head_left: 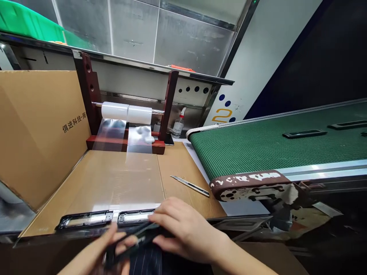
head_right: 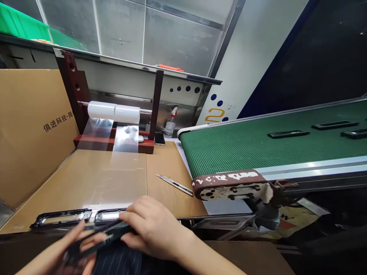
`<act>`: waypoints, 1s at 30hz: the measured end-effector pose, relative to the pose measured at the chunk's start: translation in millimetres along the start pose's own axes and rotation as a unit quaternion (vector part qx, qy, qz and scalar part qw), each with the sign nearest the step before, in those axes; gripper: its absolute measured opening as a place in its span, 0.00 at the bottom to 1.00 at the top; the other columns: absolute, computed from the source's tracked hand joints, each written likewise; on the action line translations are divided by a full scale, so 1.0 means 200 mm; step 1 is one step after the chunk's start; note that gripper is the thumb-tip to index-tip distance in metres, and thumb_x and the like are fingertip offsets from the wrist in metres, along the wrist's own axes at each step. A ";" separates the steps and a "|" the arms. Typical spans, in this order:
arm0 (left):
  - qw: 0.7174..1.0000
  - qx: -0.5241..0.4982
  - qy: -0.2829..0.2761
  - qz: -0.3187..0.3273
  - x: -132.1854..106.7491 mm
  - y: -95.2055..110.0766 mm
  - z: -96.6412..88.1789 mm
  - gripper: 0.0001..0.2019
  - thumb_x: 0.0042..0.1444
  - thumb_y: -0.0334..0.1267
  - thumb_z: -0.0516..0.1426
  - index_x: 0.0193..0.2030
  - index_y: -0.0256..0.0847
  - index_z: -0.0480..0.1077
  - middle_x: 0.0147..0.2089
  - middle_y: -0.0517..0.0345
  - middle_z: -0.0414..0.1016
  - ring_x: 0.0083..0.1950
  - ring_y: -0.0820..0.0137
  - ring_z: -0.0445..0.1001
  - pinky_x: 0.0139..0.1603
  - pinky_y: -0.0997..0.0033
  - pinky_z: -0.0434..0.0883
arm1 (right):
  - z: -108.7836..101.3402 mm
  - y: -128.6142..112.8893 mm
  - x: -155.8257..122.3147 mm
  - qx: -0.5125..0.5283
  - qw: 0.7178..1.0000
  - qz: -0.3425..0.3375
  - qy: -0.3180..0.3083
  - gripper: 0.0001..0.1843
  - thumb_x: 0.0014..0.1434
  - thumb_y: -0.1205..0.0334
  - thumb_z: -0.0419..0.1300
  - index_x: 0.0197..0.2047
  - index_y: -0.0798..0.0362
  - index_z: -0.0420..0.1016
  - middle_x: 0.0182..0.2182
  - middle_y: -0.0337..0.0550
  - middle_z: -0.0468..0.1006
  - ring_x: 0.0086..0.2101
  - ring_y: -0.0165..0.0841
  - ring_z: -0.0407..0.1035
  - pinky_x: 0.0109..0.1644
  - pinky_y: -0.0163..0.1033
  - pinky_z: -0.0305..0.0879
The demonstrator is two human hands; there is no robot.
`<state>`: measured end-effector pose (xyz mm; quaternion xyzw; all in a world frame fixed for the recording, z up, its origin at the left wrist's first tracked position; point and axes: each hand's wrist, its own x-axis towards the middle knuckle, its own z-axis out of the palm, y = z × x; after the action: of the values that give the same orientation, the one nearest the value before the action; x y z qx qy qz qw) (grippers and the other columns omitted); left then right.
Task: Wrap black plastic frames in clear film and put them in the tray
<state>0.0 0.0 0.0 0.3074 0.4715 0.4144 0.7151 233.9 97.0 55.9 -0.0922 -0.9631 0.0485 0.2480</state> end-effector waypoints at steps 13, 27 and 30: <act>0.986 0.026 0.132 0.099 0.45 0.41 -0.10 0.36 0.62 0.50 0.48 0.69 0.37 0.34 0.76 0.47 0.34 0.73 0.67 0.41 0.72 0.67 0.40 | 0.04 0.18 -0.03 -0.022 0.983 0.168 0.066 0.17 0.53 0.65 0.63 0.48 0.54 0.72 0.39 0.47 0.78 0.40 0.38 0.71 0.44 0.45 0.70; 0.997 0.015 -0.029 -0.066 0.42 0.34 -0.15 0.37 0.57 0.54 0.54 0.68 0.38 0.48 0.51 0.45 0.79 0.57 0.56 0.73 0.59 0.56 0.68 | 0.28 0.31 -0.02 0.091 0.976 0.193 0.042 0.19 0.54 0.68 0.62 0.50 0.53 0.70 0.41 0.49 0.74 0.41 0.37 0.70 0.44 0.42 0.73; 0.996 0.004 -0.033 -0.079 0.42 0.34 -0.15 0.37 0.58 0.56 0.52 0.68 0.40 0.46 0.52 0.47 0.79 0.58 0.57 0.72 0.60 0.57 0.68 | 0.30 0.32 -0.02 0.100 0.976 0.191 0.029 0.19 0.54 0.68 0.62 0.50 0.54 0.70 0.41 0.49 0.74 0.41 0.37 0.70 0.45 0.42 0.73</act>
<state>-31.3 107.8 10.1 0.2858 0.4722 0.3443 0.7595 217.5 155.7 -6.0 -0.2508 -0.9105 0.1883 0.2696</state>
